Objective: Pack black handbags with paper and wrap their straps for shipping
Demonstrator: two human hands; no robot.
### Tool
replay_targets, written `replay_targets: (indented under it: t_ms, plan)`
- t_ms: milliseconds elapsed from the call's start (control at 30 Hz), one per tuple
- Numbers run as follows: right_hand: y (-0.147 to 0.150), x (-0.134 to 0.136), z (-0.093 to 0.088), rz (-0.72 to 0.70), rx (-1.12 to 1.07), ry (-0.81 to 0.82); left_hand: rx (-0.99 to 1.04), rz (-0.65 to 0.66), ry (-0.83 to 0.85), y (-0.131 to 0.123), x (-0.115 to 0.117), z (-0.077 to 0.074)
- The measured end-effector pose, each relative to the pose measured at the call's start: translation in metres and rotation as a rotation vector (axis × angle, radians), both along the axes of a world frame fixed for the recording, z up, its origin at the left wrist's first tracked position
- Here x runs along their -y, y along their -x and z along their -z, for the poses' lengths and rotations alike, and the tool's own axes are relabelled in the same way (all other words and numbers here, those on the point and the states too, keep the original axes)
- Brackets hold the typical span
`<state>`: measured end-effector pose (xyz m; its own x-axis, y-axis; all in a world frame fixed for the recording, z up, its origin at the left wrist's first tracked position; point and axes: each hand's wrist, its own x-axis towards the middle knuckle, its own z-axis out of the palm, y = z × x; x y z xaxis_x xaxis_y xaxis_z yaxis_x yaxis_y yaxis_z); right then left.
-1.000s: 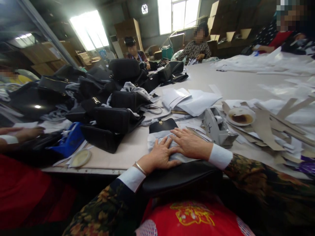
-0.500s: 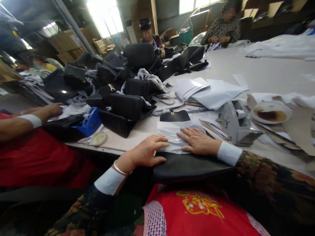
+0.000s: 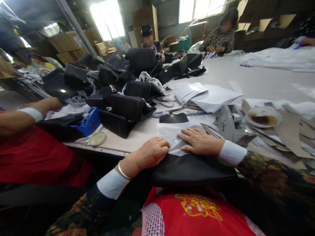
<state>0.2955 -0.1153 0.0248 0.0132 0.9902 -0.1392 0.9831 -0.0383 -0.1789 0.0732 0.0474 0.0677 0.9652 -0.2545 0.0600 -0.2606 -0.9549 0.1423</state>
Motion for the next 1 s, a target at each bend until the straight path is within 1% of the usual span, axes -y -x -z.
replay_targets:
  t_ms: [100,267,333,400,467,533,600,633,700,767,800,900,967,1000]
  plan:
    - [0.005,0.001,-0.007,0.005,0.047,-0.023,-0.012,0.003,0.073,0.001,0.004,-0.003]
    - [0.007,0.000,-0.006,0.011,0.109,-0.023,-0.083,-0.002,0.126,0.000,0.009,-0.003]
    - [0.007,0.000,-0.004,0.020,0.116,-0.010,-0.118,-0.014,0.150,-0.001,0.009,-0.007]
    - [0.009,-0.001,-0.002,0.030,0.121,0.001,-0.172,-0.030,0.203,-0.006,0.008,-0.016]
    - [0.011,-0.001,-0.001,0.034,0.130,0.006,-0.209,-0.064,0.240,-0.018,0.010,-0.027]
    - [0.012,-0.002,-0.001,0.032,0.133,0.007,-0.194,-0.098,0.228,-0.038,0.016,-0.038]
    - [0.013,-0.002,-0.002,0.018,0.109,0.003,-0.157,-0.123,0.192,-0.062,0.023,-0.042]
    - [0.013,-0.003,-0.002,0.012,0.089,-0.004,-0.157,-0.145,0.183,-0.075,0.027,-0.041]
    - [0.012,-0.002,-0.003,-0.004,0.054,-0.023,-0.202,-0.212,0.190,-0.097,0.033,-0.031]
    - [0.010,-0.002,-0.003,-0.012,0.045,-0.030,-0.264,-0.271,0.215,-0.109,0.033,-0.012]
    - [0.010,-0.002,-0.001,-0.009,0.052,-0.026,-0.283,-0.280,0.216,-0.112,0.032,-0.001]
    - [0.009,0.000,0.006,0.018,0.079,-0.005,-0.280,-0.281,0.156,-0.105,0.024,0.033]
    - [0.009,0.002,0.011,0.035,0.088,-0.005,-0.265,-0.339,0.131,-0.094,0.020,0.050]
    - [0.008,0.004,0.014,0.041,0.092,-0.012,-0.265,-0.381,0.131,-0.089,0.018,0.056]
